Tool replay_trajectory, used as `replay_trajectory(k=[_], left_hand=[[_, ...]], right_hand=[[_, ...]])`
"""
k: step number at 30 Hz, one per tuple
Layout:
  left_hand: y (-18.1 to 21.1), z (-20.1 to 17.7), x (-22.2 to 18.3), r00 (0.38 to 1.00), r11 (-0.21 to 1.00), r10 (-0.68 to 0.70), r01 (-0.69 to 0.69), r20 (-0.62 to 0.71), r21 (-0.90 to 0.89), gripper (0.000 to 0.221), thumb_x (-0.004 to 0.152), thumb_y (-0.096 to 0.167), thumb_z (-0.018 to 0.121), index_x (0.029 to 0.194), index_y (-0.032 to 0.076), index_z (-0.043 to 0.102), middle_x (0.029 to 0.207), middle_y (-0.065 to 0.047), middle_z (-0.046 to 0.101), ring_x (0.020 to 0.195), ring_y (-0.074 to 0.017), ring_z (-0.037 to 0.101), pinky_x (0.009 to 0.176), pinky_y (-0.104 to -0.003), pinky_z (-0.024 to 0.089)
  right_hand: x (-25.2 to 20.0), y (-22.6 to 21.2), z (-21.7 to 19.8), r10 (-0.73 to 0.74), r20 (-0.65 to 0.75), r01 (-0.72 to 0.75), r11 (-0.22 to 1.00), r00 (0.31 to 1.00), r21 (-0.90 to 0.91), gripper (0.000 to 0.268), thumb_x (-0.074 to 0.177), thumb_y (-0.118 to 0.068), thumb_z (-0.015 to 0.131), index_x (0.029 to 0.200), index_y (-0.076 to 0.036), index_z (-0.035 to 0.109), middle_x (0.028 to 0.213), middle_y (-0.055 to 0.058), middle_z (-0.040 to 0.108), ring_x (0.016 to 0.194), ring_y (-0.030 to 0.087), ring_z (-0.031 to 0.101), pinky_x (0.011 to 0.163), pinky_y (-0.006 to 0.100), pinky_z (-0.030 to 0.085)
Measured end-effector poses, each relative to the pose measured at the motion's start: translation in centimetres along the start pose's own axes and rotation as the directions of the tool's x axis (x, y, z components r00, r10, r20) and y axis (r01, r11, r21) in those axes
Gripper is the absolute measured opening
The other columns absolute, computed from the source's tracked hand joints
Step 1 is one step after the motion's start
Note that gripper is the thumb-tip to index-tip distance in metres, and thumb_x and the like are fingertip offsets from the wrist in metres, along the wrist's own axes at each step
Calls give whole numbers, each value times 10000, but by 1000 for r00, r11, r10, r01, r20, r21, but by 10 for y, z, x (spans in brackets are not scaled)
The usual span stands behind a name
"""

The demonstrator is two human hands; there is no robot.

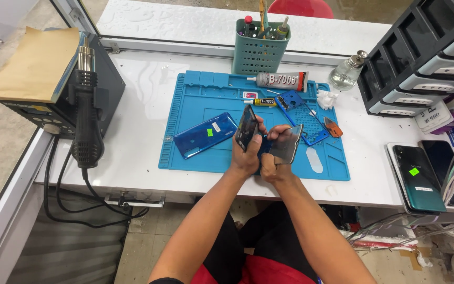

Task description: Inspecting and manipulating internal components of a disassembled smartphone at a repair bench.

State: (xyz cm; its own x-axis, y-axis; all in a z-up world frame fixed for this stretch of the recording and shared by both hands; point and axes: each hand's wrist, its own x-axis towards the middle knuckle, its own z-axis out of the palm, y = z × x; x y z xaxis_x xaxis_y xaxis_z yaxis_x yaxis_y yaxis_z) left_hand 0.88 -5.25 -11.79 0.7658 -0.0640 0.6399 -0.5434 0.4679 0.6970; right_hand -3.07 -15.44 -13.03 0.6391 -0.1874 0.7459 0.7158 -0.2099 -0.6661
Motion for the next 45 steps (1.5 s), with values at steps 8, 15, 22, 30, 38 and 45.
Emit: replay_trajectory(k=[8, 15, 22, 30, 38, 45], left_hand=[[-4, -9, -8, 995, 995, -98, 98, -7, 10, 450, 925, 416, 661, 1204, 66, 616, 942, -67, 630, 900, -174, 659, 810, -388, 569], [1, -6, -2, 990, 986, -136, 138, 31, -96, 461, 981, 448, 642, 1252, 76, 648, 998, -100, 676, 968, -175, 659, 852, -392, 550], [10, -3, -1, 984, 966, -167, 177, 64, -191, 507, 962, 452, 674, 1245, 32, 671, 998, -114, 700, 947, -188, 676, 872, -421, 568], [7, -10, 0, 971, 967, -199, 216, 130, -132, 524, 956, 474, 677, 1274, 59, 707, 1042, -132, 749, 1001, -194, 708, 919, -424, 566], [10, -6, 2, 951, 960, -236, 260, 199, -106, 575, 920, 488, 734, 1279, 41, 709, 1065, -146, 755, 1022, -209, 715, 942, -436, 569], [6, -20, 7, 944, 978, -195, 206, 265, -15, 572, 923, 500, 756, 1278, 53, 719, 1072, -137, 752, 1007, -199, 716, 923, -399, 571]], right_hand=[[-4, -14, 14, 70, -31, -72, 996, 997, -50, 462, 802, -59, 549, 1229, -67, 371, 985, 56, 396, 880, 164, 519, 904, 343, 492], [6, -8, 2, 38, 6, -38, 999, 999, 20, 615, 624, 21, 550, 1204, -22, 351, 975, 64, 372, 917, 208, 503, 979, 381, 455], [2, -3, -4, 43, 27, -43, 999, 999, 8, 616, 604, 8, 528, 1211, 0, 423, 926, 37, 406, 871, 174, 507, 938, 405, 478], [8, -1, -14, 166, 21, -167, 983, 986, 72, 624, 615, 9, 507, 1231, -16, 412, 935, 35, 391, 874, 171, 489, 925, 413, 469], [27, -25, -22, 324, 69, -330, 939, 944, 97, 621, 650, 26, 491, 1262, -24, 397, 943, 27, 412, 864, 150, 522, 857, 350, 514], [33, -25, -32, 459, 90, -463, 886, 884, 34, 581, 698, -3, 448, 1278, -29, 442, 930, 45, 442, 807, 150, 509, 668, 321, 481]])
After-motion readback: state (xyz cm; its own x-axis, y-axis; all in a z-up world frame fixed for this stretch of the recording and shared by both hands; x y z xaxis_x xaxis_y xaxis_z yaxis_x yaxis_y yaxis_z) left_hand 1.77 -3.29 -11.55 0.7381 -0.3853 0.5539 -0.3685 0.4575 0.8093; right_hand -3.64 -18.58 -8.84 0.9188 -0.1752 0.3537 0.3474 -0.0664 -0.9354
